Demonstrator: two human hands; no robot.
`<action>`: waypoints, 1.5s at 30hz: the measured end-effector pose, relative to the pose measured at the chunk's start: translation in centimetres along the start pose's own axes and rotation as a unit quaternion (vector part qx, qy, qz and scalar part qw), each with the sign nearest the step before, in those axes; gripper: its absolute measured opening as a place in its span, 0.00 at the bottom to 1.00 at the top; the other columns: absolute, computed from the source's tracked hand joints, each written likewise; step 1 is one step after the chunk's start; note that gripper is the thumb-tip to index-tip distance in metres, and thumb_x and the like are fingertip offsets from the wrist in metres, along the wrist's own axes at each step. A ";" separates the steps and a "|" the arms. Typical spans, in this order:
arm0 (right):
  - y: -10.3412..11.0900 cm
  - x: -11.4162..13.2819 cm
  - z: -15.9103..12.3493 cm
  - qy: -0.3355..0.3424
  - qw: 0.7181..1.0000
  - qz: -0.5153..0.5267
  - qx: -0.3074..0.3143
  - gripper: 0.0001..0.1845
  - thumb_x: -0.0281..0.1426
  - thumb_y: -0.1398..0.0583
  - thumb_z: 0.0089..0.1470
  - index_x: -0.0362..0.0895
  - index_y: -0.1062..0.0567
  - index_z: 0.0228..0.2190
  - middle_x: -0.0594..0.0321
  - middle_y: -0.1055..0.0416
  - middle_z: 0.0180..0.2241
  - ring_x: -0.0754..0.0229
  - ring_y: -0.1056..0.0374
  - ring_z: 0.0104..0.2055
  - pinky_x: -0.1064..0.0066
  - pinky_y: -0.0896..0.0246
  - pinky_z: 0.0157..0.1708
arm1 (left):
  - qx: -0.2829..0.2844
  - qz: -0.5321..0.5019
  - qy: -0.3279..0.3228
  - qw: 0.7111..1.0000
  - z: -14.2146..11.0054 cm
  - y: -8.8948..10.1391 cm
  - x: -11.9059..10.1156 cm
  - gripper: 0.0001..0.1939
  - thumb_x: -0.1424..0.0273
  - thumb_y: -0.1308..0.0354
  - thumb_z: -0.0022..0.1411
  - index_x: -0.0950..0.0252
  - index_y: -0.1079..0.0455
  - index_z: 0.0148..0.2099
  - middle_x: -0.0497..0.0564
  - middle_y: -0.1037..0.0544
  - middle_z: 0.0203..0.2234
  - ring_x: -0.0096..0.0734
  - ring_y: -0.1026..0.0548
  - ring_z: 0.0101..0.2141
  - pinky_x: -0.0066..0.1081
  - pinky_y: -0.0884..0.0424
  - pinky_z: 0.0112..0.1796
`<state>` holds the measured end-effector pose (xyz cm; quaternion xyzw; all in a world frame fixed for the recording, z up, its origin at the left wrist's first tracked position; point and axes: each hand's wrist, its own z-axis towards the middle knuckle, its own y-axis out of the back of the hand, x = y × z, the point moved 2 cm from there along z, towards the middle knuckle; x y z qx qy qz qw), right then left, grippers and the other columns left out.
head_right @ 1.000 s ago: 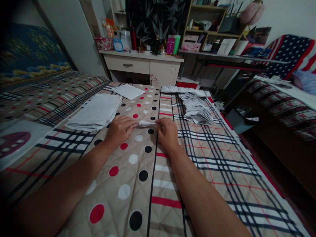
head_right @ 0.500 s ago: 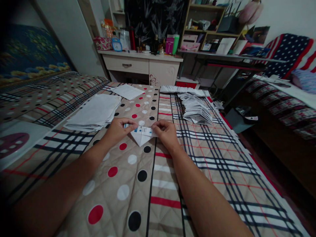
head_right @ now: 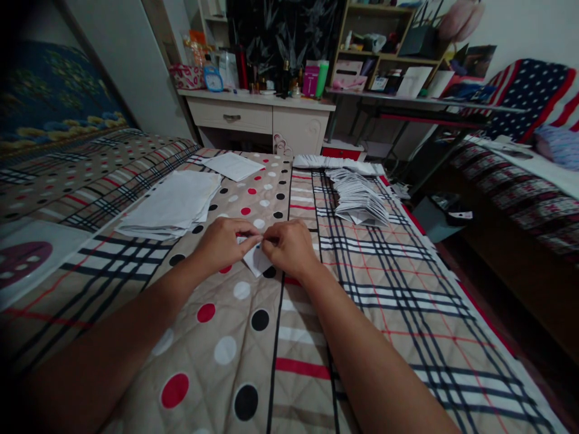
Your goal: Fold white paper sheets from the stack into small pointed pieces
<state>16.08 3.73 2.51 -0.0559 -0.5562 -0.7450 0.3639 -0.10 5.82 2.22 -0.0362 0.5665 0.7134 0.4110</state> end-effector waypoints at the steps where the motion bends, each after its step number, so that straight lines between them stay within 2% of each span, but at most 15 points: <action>1: -0.1 -0.1 0.0 -0.003 1.000 0.004 0.007 0.08 0.27 0.41 0.48 0.43 0.20 0.23 0.61 0.23 0.25 0.60 0.31 0.28 0.71 0.45 0.31 | 0.012 0.001 0.007 1.000 0.0 0.0 0.1 0.06 0.68 0.39 0.56 0.61 0.21 0.33 0.50 0.18 0.28 0.34 0.24 0.30 0.32 0.32 0.34; 5: -0.6 -1.1 -0.3 -0.040 0.998 0.042 0.038 0.09 0.27 0.41 0.48 0.43 0.19 0.26 0.61 0.22 0.26 0.60 0.31 0.28 0.72 0.43 0.30 | 0.039 0.001 0.042 0.998 0.1 -0.5 1.4 0.07 0.65 0.38 0.56 0.60 0.21 0.32 0.50 0.20 0.25 0.33 0.26 0.27 0.32 0.35 0.31; 9: -1.1 -3.1 -0.5 -0.096 0.989 0.104 0.046 0.10 0.28 0.41 0.48 0.43 0.19 0.29 0.62 0.23 0.26 0.60 0.31 0.28 0.72 0.42 0.29 | 0.031 0.018 0.044 0.998 0.1 -0.8 2.8 0.09 0.61 0.38 0.55 0.61 0.22 0.30 0.50 0.21 0.23 0.32 0.27 0.26 0.31 0.38 0.28; 12: -1.1 -4.4 -0.6 -0.109 0.983 0.135 0.059 0.10 0.30 0.41 0.50 0.42 0.19 0.28 0.62 0.23 0.26 0.60 0.31 0.28 0.73 0.40 0.28 | 0.036 0.003 0.049 0.998 0.1 -0.8 3.8 0.13 0.58 0.38 0.55 0.63 0.24 0.28 0.49 0.23 0.21 0.29 0.29 0.24 0.29 0.40 0.27; 17: -0.8 -5.8 -0.7 -0.114 0.979 0.156 0.063 0.11 0.32 0.40 0.51 0.42 0.19 0.30 0.60 0.22 0.28 0.59 0.30 0.29 0.72 0.38 0.30 | 0.090 -0.091 0.054 0.990 0.2 -0.5 5.2 0.05 0.68 0.39 0.53 0.64 0.24 0.29 0.48 0.22 0.23 0.28 0.28 0.25 0.27 0.37 0.28; 20: -0.6 -6.3 -0.8 -0.117 0.980 0.153 0.058 0.10 0.34 0.39 0.51 0.42 0.18 0.30 0.61 0.21 0.28 0.59 0.30 0.29 0.71 0.38 0.30 | 0.109 -0.144 0.072 0.981 0.2 -0.3 5.8 0.04 0.72 0.38 0.49 0.64 0.23 0.30 0.47 0.22 0.22 0.27 0.29 0.23 0.26 0.36 0.26; 24: -0.2 -7.0 -0.9 -0.140 0.983 0.112 0.044 0.11 0.37 0.35 0.47 0.42 0.18 0.27 0.62 0.24 0.23 0.62 0.34 0.25 0.73 0.43 0.25 | 0.102 -0.145 0.100 0.979 0.3 0.0 6.0 0.03 0.70 0.35 0.46 0.64 0.24 0.26 0.46 0.25 0.18 0.25 0.31 0.20 0.25 0.37 0.23; 30: 0.2 -7.4 -1.0 -0.151 0.982 0.108 0.025 0.14 0.40 0.34 0.45 0.41 0.20 0.23 0.65 0.29 0.18 0.65 0.39 0.22 0.73 0.50 0.22 | 0.097 -0.103 0.113 0.983 0.4 0.1 6.3 0.07 0.66 0.33 0.47 0.65 0.23 0.26 0.47 0.25 0.18 0.26 0.31 0.21 0.25 0.40 0.23; 34: 0.1 -7.2 -1.1 -0.167 0.974 0.152 0.013 0.16 0.41 0.34 0.44 0.41 0.23 0.21 0.65 0.31 0.18 0.66 0.42 0.21 0.74 0.51 0.20 | 0.042 -0.039 0.095 0.994 0.3 0.3 6.5 0.13 0.62 0.35 0.50 0.65 0.27 0.21 0.44 0.31 0.14 0.23 0.37 0.19 0.26 0.47 0.22; 36: 0.0 -7.3 -1.1 -0.182 0.964 0.195 -0.022 0.16 0.41 0.35 0.44 0.41 0.25 0.20 0.65 0.31 0.18 0.66 0.41 0.20 0.74 0.50 0.20 | -0.008 -0.021 0.092 0.995 0.1 0.6 6.7 0.18 0.60 0.39 0.56 0.65 0.30 0.19 0.44 0.34 0.13 0.23 0.39 0.19 0.27 0.47 0.22; 38: 0.1 -7.4 -1.1 -0.199 0.949 0.223 -0.101 0.15 0.41 0.36 0.46 0.42 0.26 0.21 0.65 0.30 0.18 0.65 0.40 0.20 0.74 0.48 0.20 | -0.066 -0.025 0.112 0.991 -0.2 0.8 6.9 0.22 0.57 0.45 0.61 0.65 0.32 0.19 0.44 0.34 0.13 0.24 0.37 0.19 0.27 0.45 0.23; 40: 0.3 -7.3 -1.2 -0.206 0.938 0.202 -0.194 0.15 0.41 0.37 0.49 0.42 0.26 0.23 0.63 0.29 0.20 0.63 0.36 0.21 0.72 0.45 0.22 | -0.104 -0.074 0.148 0.981 -0.3 0.6 6.9 0.22 0.56 0.46 0.62 0.65 0.31 0.23 0.46 0.30 0.15 0.26 0.33 0.20 0.27 0.41 0.24; 42: 0.5 -6.5 -1.3 -0.188 0.940 0.128 -0.255 0.13 0.40 0.39 0.52 0.43 0.26 0.24 0.62 0.27 0.22 0.61 0.34 0.23 0.71 0.43 0.25 | -0.107 -0.185 0.174 0.961 -0.2 -0.3 6.5 0.17 0.57 0.43 0.60 0.66 0.27 0.32 0.50 0.23 0.23 0.29 0.26 0.25 0.27 0.34 0.27; 43: 0.5 -5.8 -1.3 -0.172 0.944 0.084 -0.268 0.13 0.39 0.39 0.54 0.43 0.26 0.25 0.62 0.27 0.23 0.61 0.32 0.25 0.71 0.42 0.27 | -0.103 -0.259 0.173 0.945 -0.1 -0.9 6.0 0.16 0.59 0.40 0.58 0.67 0.27 0.40 0.53 0.21 0.31 0.31 0.23 0.30 0.28 0.30 0.30; 45: 0.2 -4.4 -1.3 -0.126 0.958 0.002 -0.258 0.12 0.38 0.41 0.56 0.44 0.26 0.26 0.62 0.26 0.24 0.61 0.31 0.27 0.70 0.40 0.30 | -0.073 -0.371 0.172 0.910 0.1 -2.1 4.7 0.25 0.61 0.36 0.56 0.66 0.31 0.53 0.60 0.23 0.47 0.36 0.22 0.43 0.32 0.26 0.39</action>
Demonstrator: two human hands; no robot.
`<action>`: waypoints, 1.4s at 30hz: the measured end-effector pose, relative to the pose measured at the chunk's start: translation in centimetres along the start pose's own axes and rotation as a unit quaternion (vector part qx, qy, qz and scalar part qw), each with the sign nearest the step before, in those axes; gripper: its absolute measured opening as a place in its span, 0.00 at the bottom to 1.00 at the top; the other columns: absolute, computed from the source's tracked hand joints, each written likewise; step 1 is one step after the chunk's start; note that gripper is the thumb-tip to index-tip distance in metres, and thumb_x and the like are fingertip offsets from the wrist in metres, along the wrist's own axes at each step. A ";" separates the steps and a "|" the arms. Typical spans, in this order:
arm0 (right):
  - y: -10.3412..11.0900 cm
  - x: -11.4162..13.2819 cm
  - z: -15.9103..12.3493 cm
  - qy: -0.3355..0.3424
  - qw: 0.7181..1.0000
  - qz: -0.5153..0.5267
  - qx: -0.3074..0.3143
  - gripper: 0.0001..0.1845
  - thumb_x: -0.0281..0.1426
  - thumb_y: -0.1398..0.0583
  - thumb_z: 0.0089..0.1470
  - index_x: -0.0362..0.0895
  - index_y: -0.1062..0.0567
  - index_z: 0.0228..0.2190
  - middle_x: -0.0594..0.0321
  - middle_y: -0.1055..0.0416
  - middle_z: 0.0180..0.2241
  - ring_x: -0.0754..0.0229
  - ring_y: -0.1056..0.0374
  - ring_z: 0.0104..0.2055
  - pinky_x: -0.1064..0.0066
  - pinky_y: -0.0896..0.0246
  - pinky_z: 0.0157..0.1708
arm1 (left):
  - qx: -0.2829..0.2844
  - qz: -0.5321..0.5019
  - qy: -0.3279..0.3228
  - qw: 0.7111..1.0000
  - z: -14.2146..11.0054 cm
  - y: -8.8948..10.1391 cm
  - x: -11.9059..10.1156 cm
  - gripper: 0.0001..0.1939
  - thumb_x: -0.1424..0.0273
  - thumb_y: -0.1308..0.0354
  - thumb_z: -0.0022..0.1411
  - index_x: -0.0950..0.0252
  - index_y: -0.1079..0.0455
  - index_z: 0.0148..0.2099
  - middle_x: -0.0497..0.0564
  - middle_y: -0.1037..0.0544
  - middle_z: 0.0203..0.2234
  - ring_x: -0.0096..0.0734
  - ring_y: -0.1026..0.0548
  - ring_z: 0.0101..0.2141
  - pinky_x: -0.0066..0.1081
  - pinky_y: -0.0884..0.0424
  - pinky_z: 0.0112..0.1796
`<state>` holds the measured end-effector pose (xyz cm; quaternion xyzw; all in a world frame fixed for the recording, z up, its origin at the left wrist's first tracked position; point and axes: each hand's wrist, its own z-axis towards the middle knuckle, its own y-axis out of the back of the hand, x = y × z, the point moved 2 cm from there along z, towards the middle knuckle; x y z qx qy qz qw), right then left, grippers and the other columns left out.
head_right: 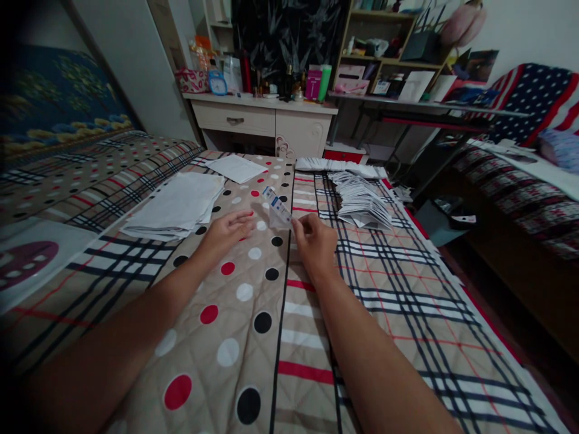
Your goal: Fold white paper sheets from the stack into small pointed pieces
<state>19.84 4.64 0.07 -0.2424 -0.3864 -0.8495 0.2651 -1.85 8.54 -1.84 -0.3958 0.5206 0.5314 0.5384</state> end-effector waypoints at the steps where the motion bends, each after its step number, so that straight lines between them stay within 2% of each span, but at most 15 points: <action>1: -0.1 0.7 -0.3 0.028 0.999 -0.021 0.016 0.11 0.37 0.41 0.57 0.44 0.26 0.27 0.61 0.25 0.25 0.60 0.30 0.28 0.70 0.40 0.31 | 0.010 -0.039 0.022 0.999 -0.2 -0.8 -0.1 0.29 0.61 0.35 0.54 0.66 0.33 0.56 0.62 0.25 0.51 0.38 0.23 0.46 0.34 0.26 0.42; 4: -0.7 2.2 -1.2 0.113 0.992 -0.011 0.058 0.08 0.34 0.42 0.58 0.45 0.26 0.31 0.60 0.23 0.30 0.60 0.28 0.31 0.71 0.37 0.33 | 0.030 -0.140 0.076 0.987 -1.0 -2.5 -0.9 0.33 0.61 0.34 0.54 0.66 0.36 0.60 0.63 0.29 0.56 0.40 0.25 0.50 0.36 0.28 0.47; 7: -1.0 3.0 -1.8 0.168 0.981 0.030 0.094 0.06 0.32 0.42 0.56 0.45 0.25 0.35 0.59 0.22 0.35 0.59 0.27 0.35 0.70 0.35 0.36 | 0.048 -0.216 0.093 0.971 -1.6 -3.0 -1.9 0.29 0.60 0.34 0.54 0.66 0.32 0.55 0.59 0.24 0.50 0.38 0.24 0.46 0.36 0.29 0.47; 9: -1.0 3.2 -2.0 0.176 0.976 0.044 0.119 0.07 0.32 0.41 0.55 0.44 0.25 0.37 0.59 0.22 0.37 0.58 0.26 0.36 0.69 0.34 0.37 | 0.058 -0.240 0.098 0.964 -1.7 -2.9 -2.1 0.25 0.59 0.32 0.51 0.67 0.28 0.49 0.57 0.21 0.43 0.36 0.23 0.42 0.34 0.29 0.44; 13: -1.2 3.2 -2.0 0.131 0.975 0.072 0.164 0.12 0.35 0.40 0.54 0.43 0.25 0.40 0.59 0.22 0.35 0.57 0.26 0.35 0.68 0.33 0.36 | 0.068 -0.225 0.102 0.967 -1.5 -2.8 -1.6 0.22 0.57 0.30 0.46 0.68 0.24 0.39 0.52 0.21 0.32 0.32 0.24 0.34 0.30 0.30 0.38; 15: -1.4 3.1 -2.0 0.103 0.976 0.087 0.172 0.10 0.35 0.40 0.55 0.44 0.24 0.37 0.59 0.22 0.34 0.57 0.26 0.36 0.68 0.33 0.36 | 0.071 -0.199 0.099 0.973 -1.5 -2.8 -1.3 0.22 0.55 0.30 0.45 0.69 0.24 0.35 0.51 0.21 0.28 0.30 0.26 0.31 0.30 0.31 0.35; 21: -1.6 3.1 -1.8 0.051 0.982 0.094 0.154 0.09 0.37 0.39 0.54 0.44 0.26 0.30 0.60 0.24 0.30 0.59 0.28 0.31 0.70 0.34 0.33 | 0.079 -0.188 0.098 0.974 -1.7 -2.9 -1.2 0.23 0.52 0.32 0.47 0.69 0.23 0.33 0.52 0.23 0.27 0.30 0.28 0.29 0.30 0.31 0.33; 25: -1.4 3.3 -1.8 0.034 0.985 0.097 0.137 0.10 0.38 0.39 0.54 0.44 0.27 0.29 0.62 0.26 0.27 0.60 0.29 0.29 0.71 0.36 0.31 | 0.078 -0.183 0.107 0.974 -1.7 -2.8 -1.1 0.20 0.55 0.32 0.47 0.69 0.23 0.32 0.51 0.24 0.25 0.28 0.29 0.27 0.29 0.32 0.32; 29: -1.4 3.4 -1.8 0.023 0.986 0.100 0.135 0.09 0.37 0.39 0.54 0.44 0.28 0.29 0.63 0.25 0.27 0.61 0.29 0.28 0.72 0.37 0.30 | 0.079 -0.184 0.112 0.973 -1.6 -2.7 -1.1 0.13 0.63 0.35 0.48 0.70 0.23 0.32 0.51 0.23 0.25 0.27 0.29 0.27 0.28 0.32 0.31; 31: -1.4 3.4 -1.8 0.018 0.985 0.099 0.137 0.08 0.37 0.39 0.54 0.44 0.27 0.30 0.63 0.25 0.27 0.61 0.28 0.28 0.72 0.37 0.29 | 0.086 -0.170 0.104 0.976 -1.5 -2.8 -1.0 0.11 0.68 0.37 0.48 0.69 0.23 0.34 0.51 0.22 0.26 0.28 0.27 0.27 0.28 0.31 0.32; 35: -1.6 3.5 -1.9 0.006 0.984 0.100 0.147 0.08 0.37 0.38 0.53 0.45 0.27 0.31 0.63 0.24 0.26 0.60 0.28 0.27 0.72 0.38 0.28 | 0.095 -0.110 0.042 0.988 -1.3 -3.3 -1.0 0.15 0.75 0.37 0.44 0.69 0.25 0.39 0.51 0.20 0.30 0.31 0.24 0.31 0.29 0.29 0.35; 39: -2.1 3.5 -2.0 -0.002 0.984 0.099 0.146 0.10 0.39 0.37 0.52 0.46 0.30 0.32 0.64 0.25 0.25 0.59 0.27 0.27 0.71 0.38 0.28 | 0.049 0.019 -0.033 0.998 -1.5 -3.8 -0.8 0.15 0.78 0.39 0.46 0.69 0.25 0.40 0.51 0.21 0.29 0.33 0.23 0.32 0.29 0.28 0.34; 42: -2.4 3.2 -2.0 0.012 0.989 0.079 0.126 0.07 0.35 0.39 0.52 0.46 0.32 0.32 0.64 0.26 0.26 0.59 0.28 0.27 0.70 0.38 0.29 | 0.012 0.098 -0.067 0.993 -1.6 -3.9 -0.5 0.15 0.78 0.40 0.49 0.67 0.24 0.42 0.51 0.21 0.30 0.35 0.23 0.33 0.30 0.26 0.36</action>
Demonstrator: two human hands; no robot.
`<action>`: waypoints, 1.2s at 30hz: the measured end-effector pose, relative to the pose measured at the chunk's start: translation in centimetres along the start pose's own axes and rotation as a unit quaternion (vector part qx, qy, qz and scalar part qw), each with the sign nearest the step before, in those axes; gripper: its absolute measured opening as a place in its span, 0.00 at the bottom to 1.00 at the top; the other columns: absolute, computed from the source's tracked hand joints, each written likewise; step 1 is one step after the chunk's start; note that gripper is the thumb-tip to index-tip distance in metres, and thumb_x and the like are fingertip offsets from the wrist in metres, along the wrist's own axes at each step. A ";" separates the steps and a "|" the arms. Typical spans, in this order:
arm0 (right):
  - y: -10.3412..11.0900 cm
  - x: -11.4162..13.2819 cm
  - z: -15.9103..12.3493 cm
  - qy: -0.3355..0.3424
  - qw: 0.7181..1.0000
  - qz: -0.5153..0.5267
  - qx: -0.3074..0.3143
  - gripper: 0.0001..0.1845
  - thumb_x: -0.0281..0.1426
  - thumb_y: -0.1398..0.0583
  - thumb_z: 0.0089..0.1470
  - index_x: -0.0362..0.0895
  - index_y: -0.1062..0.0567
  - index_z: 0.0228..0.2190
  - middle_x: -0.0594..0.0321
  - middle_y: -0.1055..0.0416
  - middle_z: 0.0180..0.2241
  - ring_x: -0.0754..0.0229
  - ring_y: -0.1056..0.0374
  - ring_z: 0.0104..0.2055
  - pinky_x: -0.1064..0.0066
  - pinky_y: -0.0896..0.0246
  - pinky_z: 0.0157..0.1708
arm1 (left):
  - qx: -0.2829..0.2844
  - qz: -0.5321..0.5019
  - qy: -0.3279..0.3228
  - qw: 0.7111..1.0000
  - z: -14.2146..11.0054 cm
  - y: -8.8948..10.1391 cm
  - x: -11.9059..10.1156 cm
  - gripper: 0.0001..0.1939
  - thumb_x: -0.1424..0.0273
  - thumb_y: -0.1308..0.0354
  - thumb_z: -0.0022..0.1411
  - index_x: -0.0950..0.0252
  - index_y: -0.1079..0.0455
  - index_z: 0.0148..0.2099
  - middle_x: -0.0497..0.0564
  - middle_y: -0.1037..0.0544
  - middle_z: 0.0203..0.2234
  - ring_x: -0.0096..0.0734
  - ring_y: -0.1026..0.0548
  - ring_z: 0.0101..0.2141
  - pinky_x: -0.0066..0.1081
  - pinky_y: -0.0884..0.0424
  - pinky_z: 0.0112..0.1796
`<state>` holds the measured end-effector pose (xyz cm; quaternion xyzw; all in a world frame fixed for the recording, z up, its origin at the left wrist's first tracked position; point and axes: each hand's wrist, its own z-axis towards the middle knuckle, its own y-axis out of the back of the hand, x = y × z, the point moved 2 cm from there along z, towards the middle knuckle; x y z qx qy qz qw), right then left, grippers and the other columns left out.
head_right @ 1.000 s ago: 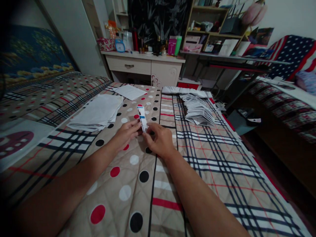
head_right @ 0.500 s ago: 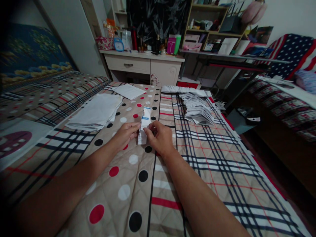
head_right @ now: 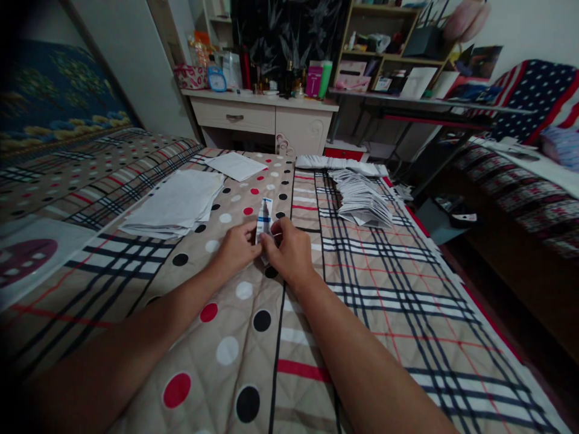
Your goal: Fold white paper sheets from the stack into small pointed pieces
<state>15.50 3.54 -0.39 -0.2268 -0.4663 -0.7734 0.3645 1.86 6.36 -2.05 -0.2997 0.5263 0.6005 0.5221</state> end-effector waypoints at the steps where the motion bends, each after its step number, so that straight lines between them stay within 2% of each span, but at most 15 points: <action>1: 0.0 -0.1 0.0 0.004 1.000 -0.005 -0.008 0.05 0.32 0.40 0.52 0.46 0.32 0.32 0.64 0.26 0.27 0.59 0.28 0.28 0.70 0.37 0.30 | -0.010 0.015 -0.008 1.000 0.0 0.0 0.0 0.17 0.78 0.40 0.51 0.66 0.25 0.45 0.52 0.20 0.32 0.35 0.23 0.34 0.31 0.26 0.36; 3: 0.1 -0.4 0.1 0.008 1.000 -0.004 -0.026 0.05 0.29 0.42 0.52 0.46 0.33 0.34 0.63 0.26 0.29 0.59 0.28 0.30 0.70 0.37 0.30 | -0.039 0.042 -0.028 0.998 0.0 0.3 -0.1 0.25 0.79 0.41 0.53 0.65 0.30 0.54 0.54 0.21 0.39 0.34 0.23 0.36 0.32 0.25 0.38; 5: 0.3 -0.6 0.2 0.007 0.999 0.002 -0.045 0.11 0.27 0.43 0.51 0.46 0.33 0.39 0.62 0.26 0.30 0.59 0.28 0.30 0.71 0.38 0.29 | -0.070 0.076 -0.063 0.993 -0.1 0.8 -0.6 0.34 0.80 0.42 0.53 0.63 0.39 0.62 0.56 0.24 0.48 0.33 0.23 0.39 0.33 0.24 0.41; 7: 0.6 -0.8 0.2 0.007 0.998 0.001 -0.059 0.14 0.26 0.44 0.52 0.46 0.35 0.43 0.63 0.26 0.29 0.59 0.28 0.29 0.72 0.39 0.28 | -0.079 0.128 -0.113 0.982 -0.3 1.4 -1.2 0.36 0.81 0.44 0.55 0.59 0.43 0.65 0.56 0.30 0.55 0.33 0.25 0.44 0.34 0.25 0.44; 10: 0.8 -0.7 0.3 0.017 0.998 -0.007 -0.064 0.15 0.27 0.46 0.54 0.46 0.35 0.45 0.64 0.26 0.28 0.60 0.29 0.27 0.72 0.40 0.27 | -0.033 0.235 -0.187 0.953 -0.7 1.8 -2.1 0.29 0.84 0.50 0.57 0.56 0.33 0.58 0.52 0.35 0.59 0.34 0.28 0.50 0.34 0.27 0.49; 12: 0.9 -0.4 0.2 0.030 0.998 -0.022 -0.057 0.14 0.28 0.46 0.56 0.46 0.35 0.45 0.64 0.26 0.28 0.60 0.29 0.27 0.73 0.40 0.28 | 0.013 0.309 -0.206 0.928 -0.9 1.8 -2.4 0.26 0.85 0.51 0.56 0.57 0.27 0.51 0.52 0.36 0.60 0.36 0.28 0.50 0.36 0.28 0.49; 14: 0.8 -0.2 0.1 0.044 0.997 -0.048 -0.045 0.13 0.28 0.47 0.57 0.46 0.33 0.45 0.63 0.26 0.28 0.60 0.29 0.27 0.73 0.39 0.29 | 0.043 0.373 -0.202 0.905 -1.1 1.7 -2.4 0.24 0.85 0.51 0.56 0.57 0.25 0.47 0.52 0.37 0.61 0.41 0.29 0.52 0.38 0.28 0.48; 16: 0.8 0.0 0.0 0.062 0.995 -0.072 -0.033 0.14 0.28 0.48 0.58 0.46 0.32 0.46 0.62 0.25 0.30 0.60 0.29 0.28 0.72 0.39 0.30 | 0.050 0.418 -0.184 0.888 -1.2 1.5 -2.5 0.22 0.83 0.49 0.57 0.57 0.24 0.47 0.53 0.38 0.62 0.44 0.30 0.53 0.39 0.28 0.46; 22: 1.2 -0.2 0.0 0.118 0.991 -0.063 -0.024 0.15 0.25 0.47 0.57 0.46 0.28 0.45 0.60 0.23 0.36 0.60 0.28 0.32 0.71 0.37 0.35 | 0.052 0.482 -0.134 0.864 -1.2 1.6 -3.2 0.19 0.80 0.44 0.57 0.56 0.23 0.47 0.55 0.35 0.58 0.46 0.29 0.50 0.39 0.27 0.41; 26: 1.7 -0.9 0.1 0.088 0.994 -0.034 -0.058 0.14 0.25 0.47 0.55 0.45 0.24 0.39 0.60 0.23 0.34 0.58 0.28 0.32 0.70 0.36 0.36 | 0.037 0.463 -0.160 0.871 -1.1 2.0 -3.2 0.16 0.76 0.40 0.56 0.56 0.22 0.45 0.54 0.36 0.60 0.47 0.30 0.52 0.40 0.27 0.42; 29: 1.8 -1.1 0.2 0.052 0.997 -0.022 -0.056 0.13 0.24 0.45 0.51 0.45 0.22 0.35 0.61 0.23 0.30 0.58 0.29 0.31 0.69 0.36 0.34 | 0.036 0.423 -0.174 0.889 -0.8 2.3 -2.4 0.13 0.76 0.40 0.54 0.58 0.21 0.40 0.55 0.30 0.53 0.45 0.28 0.48 0.37 0.29 0.39; 33: 1.8 -1.4 0.6 0.030 0.999 0.040 0.004 0.17 0.24 0.48 0.51 0.45 0.20 0.34 0.61 0.22 0.34 0.56 0.28 0.37 0.67 0.35 0.40 | 0.049 0.317 -0.158 0.934 -0.1 2.6 -1.0 0.12 0.80 0.43 0.52 0.63 0.21 0.35 0.53 0.24 0.33 0.36 0.26 0.35 0.32 0.32 0.34; 36: 1.9 -1.6 0.9 0.079 0.992 0.065 0.077 0.21 0.22 0.50 0.48 0.46 0.19 0.34 0.60 0.24 0.40 0.56 0.29 0.44 0.66 0.36 0.46 | 0.063 0.228 -0.147 0.960 0.4 2.9 -0.3 0.12 0.82 0.44 0.51 0.64 0.22 0.32 0.51 0.24 0.28 0.31 0.27 0.30 0.29 0.34 0.32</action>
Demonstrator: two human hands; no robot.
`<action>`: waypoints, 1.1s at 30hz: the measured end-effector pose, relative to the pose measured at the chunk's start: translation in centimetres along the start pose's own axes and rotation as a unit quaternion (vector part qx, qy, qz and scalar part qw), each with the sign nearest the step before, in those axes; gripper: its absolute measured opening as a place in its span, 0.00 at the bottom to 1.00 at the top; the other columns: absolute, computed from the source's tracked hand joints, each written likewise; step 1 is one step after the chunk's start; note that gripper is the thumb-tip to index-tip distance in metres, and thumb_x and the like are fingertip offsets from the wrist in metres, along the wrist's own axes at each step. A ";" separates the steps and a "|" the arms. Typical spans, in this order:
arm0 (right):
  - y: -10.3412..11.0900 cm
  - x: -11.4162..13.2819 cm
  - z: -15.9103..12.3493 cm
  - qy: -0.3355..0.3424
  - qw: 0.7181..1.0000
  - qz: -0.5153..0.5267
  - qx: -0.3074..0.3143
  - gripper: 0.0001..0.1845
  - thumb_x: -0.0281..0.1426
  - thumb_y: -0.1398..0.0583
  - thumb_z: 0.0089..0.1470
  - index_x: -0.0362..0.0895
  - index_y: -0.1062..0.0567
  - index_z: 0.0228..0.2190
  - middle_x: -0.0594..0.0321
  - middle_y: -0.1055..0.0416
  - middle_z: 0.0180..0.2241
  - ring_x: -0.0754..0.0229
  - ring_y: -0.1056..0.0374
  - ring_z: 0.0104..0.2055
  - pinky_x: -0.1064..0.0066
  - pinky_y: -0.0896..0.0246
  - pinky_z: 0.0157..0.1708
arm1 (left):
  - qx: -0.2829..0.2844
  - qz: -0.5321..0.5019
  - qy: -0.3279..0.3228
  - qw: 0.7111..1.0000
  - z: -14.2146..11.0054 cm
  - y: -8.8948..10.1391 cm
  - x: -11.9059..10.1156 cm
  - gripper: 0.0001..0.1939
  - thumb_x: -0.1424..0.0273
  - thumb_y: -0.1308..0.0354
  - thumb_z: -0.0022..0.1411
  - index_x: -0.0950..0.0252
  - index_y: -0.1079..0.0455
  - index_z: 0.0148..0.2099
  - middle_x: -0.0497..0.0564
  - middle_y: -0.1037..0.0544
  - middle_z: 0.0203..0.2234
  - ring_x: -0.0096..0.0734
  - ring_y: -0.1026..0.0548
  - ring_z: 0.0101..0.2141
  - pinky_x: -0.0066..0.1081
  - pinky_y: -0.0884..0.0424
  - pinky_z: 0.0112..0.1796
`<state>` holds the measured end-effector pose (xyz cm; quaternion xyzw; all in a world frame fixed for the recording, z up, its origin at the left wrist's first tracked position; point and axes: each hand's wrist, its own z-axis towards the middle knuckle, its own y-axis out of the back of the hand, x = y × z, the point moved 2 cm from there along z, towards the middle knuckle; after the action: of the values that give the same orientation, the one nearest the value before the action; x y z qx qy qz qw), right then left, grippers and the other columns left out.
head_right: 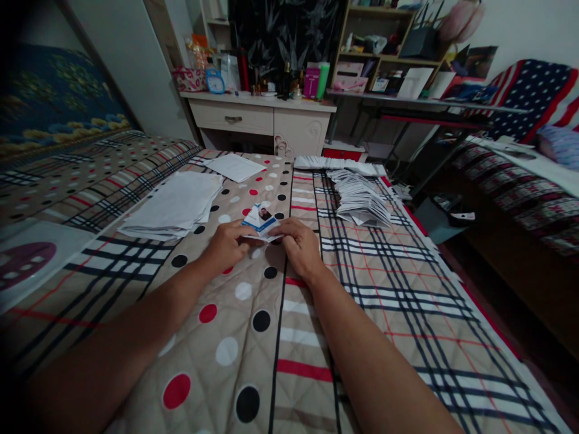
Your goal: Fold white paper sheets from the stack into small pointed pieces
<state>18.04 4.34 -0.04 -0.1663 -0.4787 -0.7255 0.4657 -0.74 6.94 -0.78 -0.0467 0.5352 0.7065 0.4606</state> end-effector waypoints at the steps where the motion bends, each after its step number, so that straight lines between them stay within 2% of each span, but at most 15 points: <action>1: 0.0 -0.1 0.0 0.014 1.000 -0.015 0.021 0.21 0.21 0.49 0.47 0.46 0.19 0.35 0.60 0.25 0.43 0.56 0.29 0.46 0.66 0.36 0.47 | 0.005 -0.020 -0.004 1.000 0.0 0.0 0.1 0.11 0.82 0.44 0.51 0.64 0.22 0.33 0.51 0.24 0.28 0.31 0.27 0.30 0.29 0.34 0.32; 4: -0.2 -0.1 -0.1 0.036 0.991 -0.109 0.070 0.22 0.22 0.43 0.46 0.50 0.20 0.41 0.60 0.28 0.49 0.55 0.29 0.46 0.67 0.35 0.43 | 0.028 -0.015 -0.034 0.999 -0.1 0.1 0.0 0.09 0.78 0.41 0.53 0.62 0.22 0.35 0.51 0.23 0.31 0.32 0.26 0.31 0.29 0.34 0.33; 7: -0.7 0.4 -0.2 0.047 0.975 -0.193 0.102 0.19 0.25 0.39 0.47 0.51 0.19 0.41 0.58 0.25 0.45 0.54 0.28 0.42 0.68 0.36 0.37 | 0.029 0.099 -0.061 0.993 -0.3 0.4 -0.8 0.09 0.74 0.39 0.54 0.60 0.21 0.37 0.53 0.23 0.35 0.36 0.25 0.35 0.32 0.33 0.36; 10: -0.9 0.7 -0.2 0.032 0.966 -0.239 0.096 0.18 0.24 0.39 0.46 0.50 0.19 0.39 0.58 0.24 0.40 0.54 0.28 0.38 0.68 0.36 0.34 | 0.000 0.194 -0.068 0.979 -0.3 0.9 -1.5 0.10 0.75 0.40 0.54 0.60 0.21 0.37 0.55 0.24 0.45 0.42 0.26 0.43 0.37 0.32 0.41; 12: -0.8 0.8 -0.2 0.027 0.967 -0.240 0.082 0.18 0.23 0.40 0.46 0.50 0.19 0.39 0.58 0.24 0.42 0.54 0.28 0.38 0.68 0.36 0.34 | -0.002 0.202 -0.073 0.977 -0.3 1.1 -1.6 0.10 0.76 0.41 0.54 0.61 0.21 0.36 0.56 0.26 0.51 0.45 0.27 0.47 0.39 0.31 0.43; 15: -0.7 0.5 -0.1 0.031 0.984 -0.169 0.053 0.15 0.23 0.40 0.47 0.49 0.19 0.35 0.59 0.26 0.45 0.55 0.29 0.41 0.67 0.35 0.38 | -0.006 0.135 -0.060 0.989 -0.1 0.9 -1.3 0.06 0.75 0.39 0.54 0.62 0.21 0.33 0.56 0.26 0.51 0.45 0.27 0.48 0.38 0.31 0.43; 18: -0.9 0.1 0.0 0.012 0.999 -0.026 0.027 0.07 0.27 0.38 0.49 0.46 0.19 0.30 0.59 0.26 0.41 0.56 0.30 0.42 0.67 0.35 0.41 | -0.019 -0.001 -0.025 0.999 0.1 0.5 -0.8 0.01 0.72 0.36 0.53 0.63 0.23 0.31 0.54 0.22 0.41 0.37 0.25 0.40 0.33 0.31 0.39; 19: -1.0 0.0 0.1 -0.006 0.999 0.025 0.020 0.05 0.29 0.37 0.49 0.44 0.20 0.30 0.59 0.25 0.38 0.57 0.30 0.40 0.67 0.35 0.41 | -0.022 -0.051 -0.006 0.998 0.2 0.3 -0.7 0.03 0.70 0.34 0.52 0.64 0.24 0.30 0.53 0.22 0.37 0.35 0.25 0.37 0.31 0.31 0.37; 22: -1.2 0.0 0.1 -0.084 0.983 0.164 0.010 0.09 0.34 0.34 0.45 0.42 0.23 0.31 0.63 0.26 0.30 0.60 0.31 0.32 0.69 0.35 0.34 | -0.019 -0.203 0.084 0.975 0.3 -0.3 -0.3 0.11 0.66 0.31 0.47 0.66 0.25 0.31 0.51 0.23 0.28 0.31 0.27 0.29 0.29 0.31 0.32; 25: -1.2 0.4 0.0 -0.134 0.955 0.262 0.029 0.14 0.38 0.33 0.43 0.43 0.26 0.30 0.64 0.27 0.28 0.61 0.33 0.29 0.70 0.36 0.31 | -0.029 -0.311 0.153 0.938 0.4 -0.7 0.0 0.17 0.65 0.29 0.42 0.67 0.27 0.33 0.49 0.23 0.27 0.31 0.26 0.28 0.30 0.29 0.32; 29: -1.2 0.6 -0.1 -0.169 0.939 0.300 0.026 0.16 0.44 0.35 0.47 0.43 0.26 0.28 0.65 0.29 0.27 0.63 0.35 0.27 0.72 0.38 0.29 | -0.052 -0.371 0.179 0.909 0.4 -0.9 0.2 0.20 0.70 0.29 0.38 0.66 0.31 0.35 0.47 0.24 0.28 0.30 0.25 0.29 0.30 0.28 0.33; 33: -1.7 0.0 -0.1 -0.196 0.938 0.286 0.017 0.19 0.46 0.35 0.47 0.42 0.25 0.25 0.65 0.30 0.24 0.64 0.38 0.25 0.72 0.40 0.27 | -0.030 -0.383 0.187 0.904 0.2 -1.4 0.3 0.24 0.71 0.30 0.40 0.66 0.31 0.42 0.49 0.23 0.31 0.31 0.24 0.30 0.29 0.28 0.31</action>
<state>16.66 4.41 -1.00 -0.4273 -0.5048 -0.5065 0.5532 0.13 7.32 -1.85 -0.3937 0.5310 0.4693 0.5855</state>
